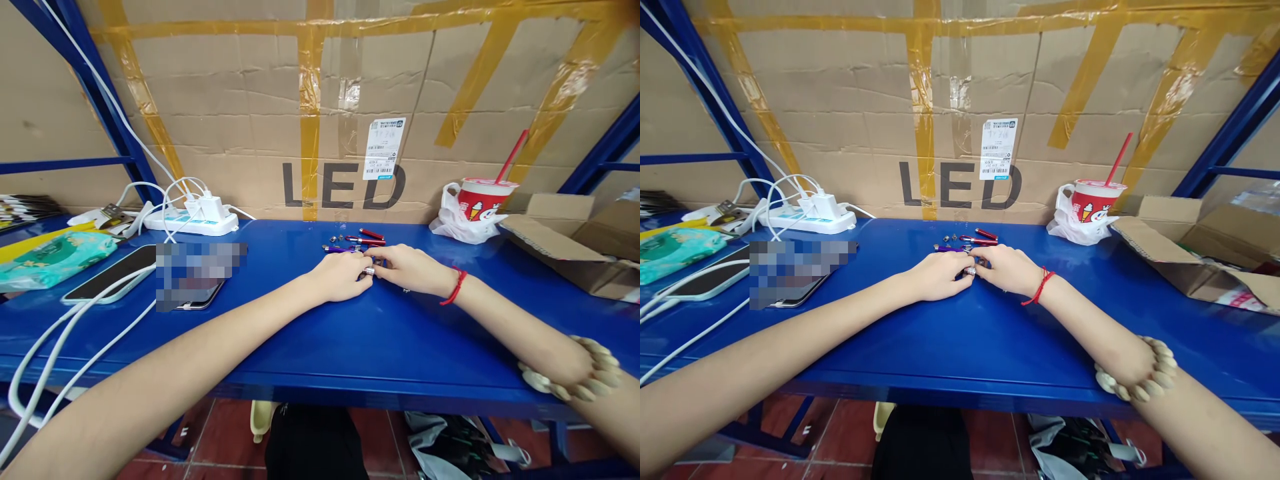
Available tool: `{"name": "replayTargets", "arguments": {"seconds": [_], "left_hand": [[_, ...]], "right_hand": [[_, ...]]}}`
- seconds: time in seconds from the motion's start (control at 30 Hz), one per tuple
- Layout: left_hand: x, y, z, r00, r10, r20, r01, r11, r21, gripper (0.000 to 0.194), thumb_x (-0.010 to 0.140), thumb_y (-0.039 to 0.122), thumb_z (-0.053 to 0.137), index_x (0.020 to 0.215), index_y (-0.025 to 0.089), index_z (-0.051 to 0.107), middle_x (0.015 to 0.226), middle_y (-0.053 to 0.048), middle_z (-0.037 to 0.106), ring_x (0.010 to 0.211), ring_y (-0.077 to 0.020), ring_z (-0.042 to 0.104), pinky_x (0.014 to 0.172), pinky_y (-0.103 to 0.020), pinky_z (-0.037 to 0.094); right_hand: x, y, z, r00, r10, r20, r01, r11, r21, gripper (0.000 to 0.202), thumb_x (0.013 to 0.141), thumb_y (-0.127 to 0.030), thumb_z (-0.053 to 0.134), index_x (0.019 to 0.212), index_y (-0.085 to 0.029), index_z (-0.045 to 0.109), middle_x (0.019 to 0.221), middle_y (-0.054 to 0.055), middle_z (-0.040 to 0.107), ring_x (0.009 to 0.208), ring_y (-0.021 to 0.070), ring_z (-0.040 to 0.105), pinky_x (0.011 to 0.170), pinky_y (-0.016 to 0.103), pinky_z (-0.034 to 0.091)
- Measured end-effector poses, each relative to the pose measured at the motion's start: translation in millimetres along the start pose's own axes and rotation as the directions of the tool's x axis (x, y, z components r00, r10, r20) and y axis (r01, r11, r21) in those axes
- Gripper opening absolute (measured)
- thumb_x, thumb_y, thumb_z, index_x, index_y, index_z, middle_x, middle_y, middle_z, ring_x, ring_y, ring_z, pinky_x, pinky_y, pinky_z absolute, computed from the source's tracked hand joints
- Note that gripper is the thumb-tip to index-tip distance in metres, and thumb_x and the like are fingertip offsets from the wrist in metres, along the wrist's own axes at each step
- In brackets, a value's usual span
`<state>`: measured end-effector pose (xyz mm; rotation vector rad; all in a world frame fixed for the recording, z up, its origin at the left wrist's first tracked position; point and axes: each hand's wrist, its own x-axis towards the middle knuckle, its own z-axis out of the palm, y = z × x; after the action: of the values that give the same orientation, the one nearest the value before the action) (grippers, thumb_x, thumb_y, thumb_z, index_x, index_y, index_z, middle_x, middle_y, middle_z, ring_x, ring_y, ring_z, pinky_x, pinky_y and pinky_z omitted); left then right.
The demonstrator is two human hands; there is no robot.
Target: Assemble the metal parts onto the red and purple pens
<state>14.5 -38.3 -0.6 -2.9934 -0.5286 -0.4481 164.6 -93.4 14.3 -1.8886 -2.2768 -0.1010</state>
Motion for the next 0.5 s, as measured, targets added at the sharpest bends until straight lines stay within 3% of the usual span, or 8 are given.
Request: {"name": "replayTargets", "arguments": {"seconds": [0.5], "left_hand": [[0.5,-2.8,3.6,0.999,0.025,-0.028,-0.025,1.000,-0.011,0.023,0.082,0.026,0.032,0.086,0.015,0.052,0.091,-0.005,0.059,0.079,-0.0162,0.056,0.066,-0.029,0.046]], "right_hand": [[-1.6,-2.7,-1.4,1.000,0.005,0.030,-0.002,0.996,-0.091,0.019,0.080,-0.034,0.037,0.088,-0.026,0.053,0.088,-0.001,0.063,0.077,0.0179,0.058,0.051,0.023,0.032]]}}
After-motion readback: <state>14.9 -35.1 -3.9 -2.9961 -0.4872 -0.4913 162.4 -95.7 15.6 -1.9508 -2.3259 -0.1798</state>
